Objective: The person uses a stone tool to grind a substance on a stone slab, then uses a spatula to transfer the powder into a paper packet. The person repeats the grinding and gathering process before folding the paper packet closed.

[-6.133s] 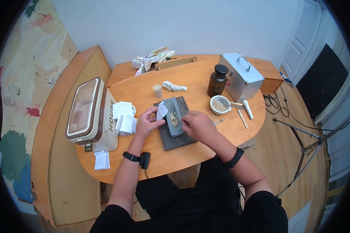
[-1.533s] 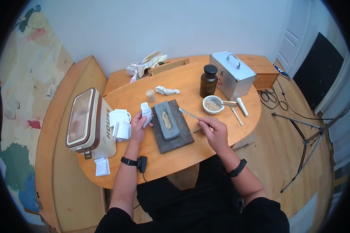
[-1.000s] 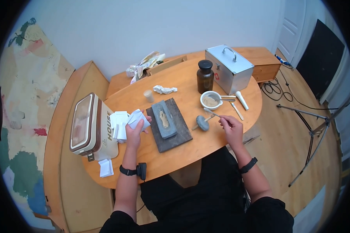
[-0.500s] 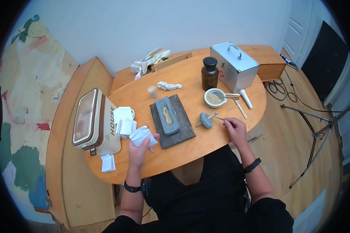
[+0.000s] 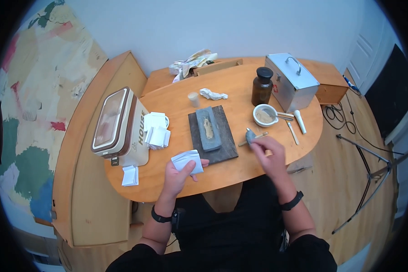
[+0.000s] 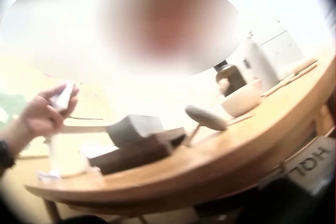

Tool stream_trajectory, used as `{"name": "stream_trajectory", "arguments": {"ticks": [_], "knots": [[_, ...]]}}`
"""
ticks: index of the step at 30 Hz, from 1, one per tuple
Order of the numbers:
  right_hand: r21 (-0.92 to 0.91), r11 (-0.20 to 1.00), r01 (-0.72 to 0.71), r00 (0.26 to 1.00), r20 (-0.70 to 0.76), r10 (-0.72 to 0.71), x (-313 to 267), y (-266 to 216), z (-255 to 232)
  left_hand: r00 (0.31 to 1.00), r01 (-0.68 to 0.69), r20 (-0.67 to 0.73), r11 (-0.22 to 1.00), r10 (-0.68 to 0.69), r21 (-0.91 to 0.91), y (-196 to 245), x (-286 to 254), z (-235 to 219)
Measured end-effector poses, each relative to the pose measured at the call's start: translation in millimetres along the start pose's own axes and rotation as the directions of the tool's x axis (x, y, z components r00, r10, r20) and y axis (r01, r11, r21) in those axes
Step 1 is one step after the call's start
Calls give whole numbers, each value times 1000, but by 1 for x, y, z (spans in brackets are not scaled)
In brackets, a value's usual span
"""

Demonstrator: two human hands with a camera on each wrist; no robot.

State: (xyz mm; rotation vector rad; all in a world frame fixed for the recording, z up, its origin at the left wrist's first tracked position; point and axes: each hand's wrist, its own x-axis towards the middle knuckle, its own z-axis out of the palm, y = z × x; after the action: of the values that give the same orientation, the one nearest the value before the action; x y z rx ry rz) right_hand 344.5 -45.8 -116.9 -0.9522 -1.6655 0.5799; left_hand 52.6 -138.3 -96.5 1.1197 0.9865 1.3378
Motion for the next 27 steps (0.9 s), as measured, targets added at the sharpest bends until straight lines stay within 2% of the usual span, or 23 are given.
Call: {"name": "stream_trajectory", "arguments": {"ticks": [2,4,5,7,11,13,14,16,23,25,27], "knots": [[146,989,-1,979,200,-28,6,-43,14,1000,-15,27,1000,15,-6,-3,1,8],[318,948,-19,956,285,-76,8,-66,34,999,-25,43,1000,25,12,-9,-1,13],[320,947,-19,955,285,-77,9,-72,43,999,-26,41,1000,25,14,-10,-2,15],[443,886,-134,934,355,-36,7,-78,58,999,-34,33,997,36,-72,-10,-6,16],[489,865,-117,933,352,-72,1,-75,71,999,15,36,984,-9,-179,-6,-14,11],[507,853,-122,927,364,-84,-2,-74,72,995,-99,-42,989,95,-109,-4,-18,10],[509,851,-126,928,365,-80,-3,-72,72,995,-94,-43,990,90,-107,-5,-19,8],[513,852,-102,917,382,-120,-6,-70,71,974,-218,-69,976,217,-4,-8,-22,3],[524,837,-160,917,392,-70,-10,-69,75,976,-211,-43,976,213,56,-13,-29,-6],[486,869,-93,909,397,-125,-7,-74,71,981,-185,-54,983,185,10,-15,-29,-6],[481,872,-94,906,405,-126,-6,-77,71,983,-174,-55,985,173,-4,-15,-31,-6]]}}
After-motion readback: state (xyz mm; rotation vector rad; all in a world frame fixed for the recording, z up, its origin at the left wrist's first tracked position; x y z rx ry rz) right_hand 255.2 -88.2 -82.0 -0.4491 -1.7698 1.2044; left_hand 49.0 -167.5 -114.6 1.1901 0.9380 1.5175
